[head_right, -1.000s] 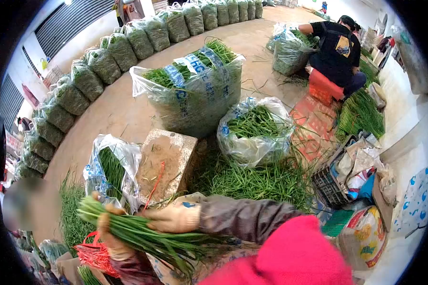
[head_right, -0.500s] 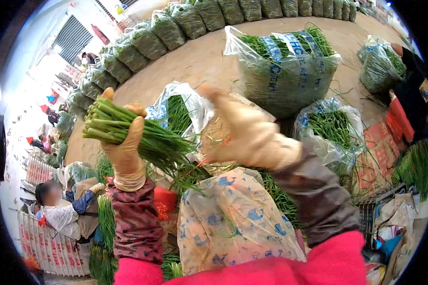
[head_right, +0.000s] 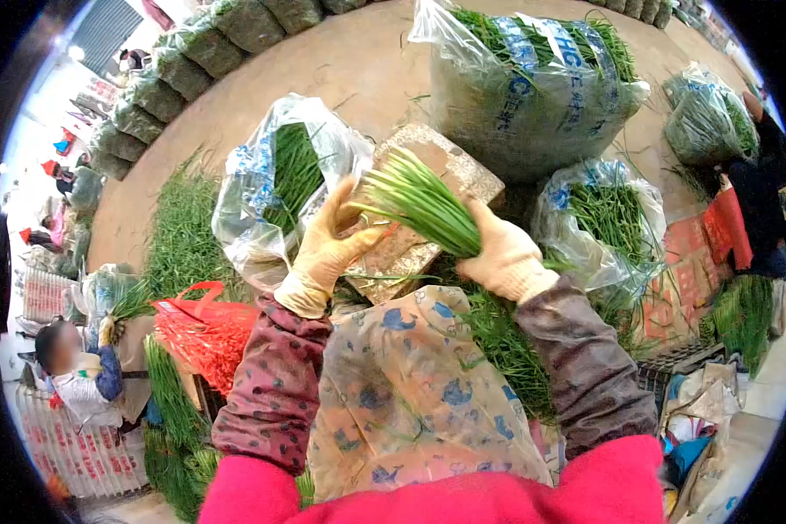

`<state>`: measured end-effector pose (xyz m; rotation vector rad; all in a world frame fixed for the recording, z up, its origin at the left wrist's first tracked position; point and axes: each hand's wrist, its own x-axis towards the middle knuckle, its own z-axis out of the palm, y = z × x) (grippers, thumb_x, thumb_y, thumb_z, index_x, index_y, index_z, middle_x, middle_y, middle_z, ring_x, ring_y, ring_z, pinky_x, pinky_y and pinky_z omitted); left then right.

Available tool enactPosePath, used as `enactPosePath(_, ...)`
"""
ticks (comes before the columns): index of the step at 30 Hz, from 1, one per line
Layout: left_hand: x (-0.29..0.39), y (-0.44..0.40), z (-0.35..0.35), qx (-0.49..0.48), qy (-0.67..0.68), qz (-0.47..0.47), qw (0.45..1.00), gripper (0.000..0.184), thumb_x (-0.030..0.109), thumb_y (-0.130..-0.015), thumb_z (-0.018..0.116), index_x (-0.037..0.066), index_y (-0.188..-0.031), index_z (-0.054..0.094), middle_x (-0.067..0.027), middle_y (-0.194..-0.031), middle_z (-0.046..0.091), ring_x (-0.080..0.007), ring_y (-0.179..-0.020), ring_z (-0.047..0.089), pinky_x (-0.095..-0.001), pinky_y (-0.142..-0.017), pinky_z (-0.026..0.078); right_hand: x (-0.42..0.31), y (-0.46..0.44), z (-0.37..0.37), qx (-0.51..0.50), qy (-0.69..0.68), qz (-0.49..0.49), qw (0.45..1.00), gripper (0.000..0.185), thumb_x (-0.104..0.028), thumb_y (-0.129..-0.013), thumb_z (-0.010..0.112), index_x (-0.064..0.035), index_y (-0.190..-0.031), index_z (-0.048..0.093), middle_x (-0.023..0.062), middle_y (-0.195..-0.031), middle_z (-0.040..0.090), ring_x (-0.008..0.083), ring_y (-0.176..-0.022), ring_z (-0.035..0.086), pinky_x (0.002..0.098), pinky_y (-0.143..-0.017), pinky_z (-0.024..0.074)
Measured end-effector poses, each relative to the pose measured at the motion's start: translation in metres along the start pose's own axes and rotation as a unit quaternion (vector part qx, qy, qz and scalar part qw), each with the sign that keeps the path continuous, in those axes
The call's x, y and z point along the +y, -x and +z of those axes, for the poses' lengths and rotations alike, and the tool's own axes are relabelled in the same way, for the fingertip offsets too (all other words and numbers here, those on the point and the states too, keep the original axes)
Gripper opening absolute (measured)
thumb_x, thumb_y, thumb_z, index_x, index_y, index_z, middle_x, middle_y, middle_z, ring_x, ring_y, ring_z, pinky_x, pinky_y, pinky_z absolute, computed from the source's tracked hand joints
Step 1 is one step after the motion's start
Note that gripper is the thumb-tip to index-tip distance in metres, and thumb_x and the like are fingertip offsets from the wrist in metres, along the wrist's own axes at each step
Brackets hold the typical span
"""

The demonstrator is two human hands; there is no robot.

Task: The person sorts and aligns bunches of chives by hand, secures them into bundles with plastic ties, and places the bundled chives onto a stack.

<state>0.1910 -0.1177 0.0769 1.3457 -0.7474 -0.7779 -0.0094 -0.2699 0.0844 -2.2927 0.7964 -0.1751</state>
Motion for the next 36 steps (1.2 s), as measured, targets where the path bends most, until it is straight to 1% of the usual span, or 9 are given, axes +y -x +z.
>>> enactPosePath(3,-0.072,0.001,-0.063,0.0,-0.472,-0.019,0.882,0.047,0.019,-0.075,0.074,0.005,-0.119,0.061,-0.0155,-0.108,0.065,-0.0308,-0.106,0.059,-0.038,-0.092,0.046,0.044,-0.002,0.008,-0.082,0.077,0.19,0.975,0.081,-0.024,-0.066,0.069,-0.0117,-0.139,0.035,0.0231,-0.108,0.062,0.0381,-0.102,0.06,0.0423,-0.088,0.0483)
enactPosePath(8,-0.142,-0.01,-0.085,-0.055,-0.679,-0.12,0.722,0.036,0.027,-0.072,0.075,0.011,-0.103,0.068,-0.0151,-0.092,0.067,-0.0337,-0.092,0.062,-0.0417,-0.081,0.049,0.071,-0.028,0.037,-0.11,0.039,0.258,0.959,0.087,-0.02,-0.065,0.069,-0.0094,-0.143,0.031,0.0233,-0.113,0.06,0.0367,-0.107,0.058,0.0384,-0.092,0.0455)
enactPosePath(15,-0.197,-0.032,-0.092,-0.105,-0.726,-0.15,0.663,0.018,0.026,-0.072,0.07,0.01,-0.08,0.07,-0.0118,-0.082,0.068,-0.0298,-0.081,0.065,-0.0411,-0.072,0.051,0.08,-0.1,0.064,-0.065,0.063,0.292,0.952,0.087,-0.019,-0.065,0.069,-0.0058,-0.142,0.03,0.0237,-0.113,0.061,0.0375,-0.106,0.059,0.0396,-0.092,0.0466)
enactPosePath(19,-0.2,-0.025,-0.099,-0.1,-0.727,-0.093,0.673,0.016,0.022,-0.073,0.064,0.008,-0.077,0.07,-0.0133,-0.079,0.068,-0.0315,-0.081,0.066,-0.0423,-0.071,0.051,0.096,-0.114,0.075,-0.05,0.08,0.276,0.957,0.07,-0.018,-0.069,0.069,-0.0019,-0.13,0.037,0.0256,-0.105,0.062,0.0398,-0.102,0.06,0.0424,-0.088,0.0483)
enactPosePath(21,-0.185,-0.02,-0.105,-0.011,-0.663,-0.083,0.744,0.015,0.021,-0.075,0.063,0.006,-0.077,0.065,-0.0176,-0.075,0.066,-0.0363,-0.074,0.064,-0.0465,-0.069,0.05,0.092,-0.105,0.084,-0.077,0.085,0.27,0.956,0.064,-0.014,-0.072,0.066,-0.0014,-0.128,0.038,0.0261,-0.103,0.063,0.0404,-0.099,0.061,0.0436,-0.086,0.0492)
enactPosePath(25,-0.144,-0.009,-0.127,0.142,-0.542,-0.097,0.823,0.013,0.021,-0.082,0.064,0.009,-0.086,0.062,-0.0144,-0.073,0.066,-0.0348,-0.07,0.065,-0.0429,-0.066,0.051,0.082,-0.059,0.116,-0.261,0.197,0.08,0.942,0.068,-0.016,-0.072,0.07,-0.0059,-0.131,0.037,0.0228,-0.095,0.064,0.0382,-0.086,0.065,0.0437,-0.072,0.0535)
enactPosePath(27,-0.132,-0.01,-0.134,0.157,-0.389,-0.136,0.897,0.012,0.013,-0.084,0.064,0.003,-0.091,0.062,-0.0064,-0.071,0.066,-0.0154,-0.062,0.063,-0.03,-0.059,0.05,0.063,-0.038,0.109,-0.286,0.205,-0.002,0.936,0.072,-0.017,-0.071,0.071,-0.009,-0.133,0.037,0.0193,-0.097,0.064,0.0369,-0.087,0.064,0.0437,-0.071,0.0527)
enactPosePath(32,-0.078,-0.03,-0.091,0.12,-0.111,-0.16,0.974,0.017,0.01,-0.087,0.063,0.0,-0.099,0.058,-0.009,-0.074,0.065,-0.014,-0.062,0.062,-0.0247,-0.056,0.048,0.064,-0.032,0.066,-0.298,0.144,0.098,0.939,0.074,-0.017,-0.068,0.073,-0.0112,-0.134,0.038,0.0176,-0.099,0.065,0.035,-0.092,0.065,0.0417,-0.074,0.0522)
enactPosePath(36,-0.079,-0.052,-0.064,0.075,-0.129,-0.186,0.971,0.016,0.011,-0.088,0.061,0.003,-0.103,0.058,-0.0074,-0.079,0.066,-0.0139,-0.064,0.062,-0.027,-0.059,0.05,0.078,-0.033,0.035,-0.309,0.154,0.154,0.926,0.082,-0.02,-0.069,0.073,-0.0131,-0.14,0.032,0.0188,-0.107,0.064,0.0336,-0.099,0.063,0.0407,-0.084,0.0507)
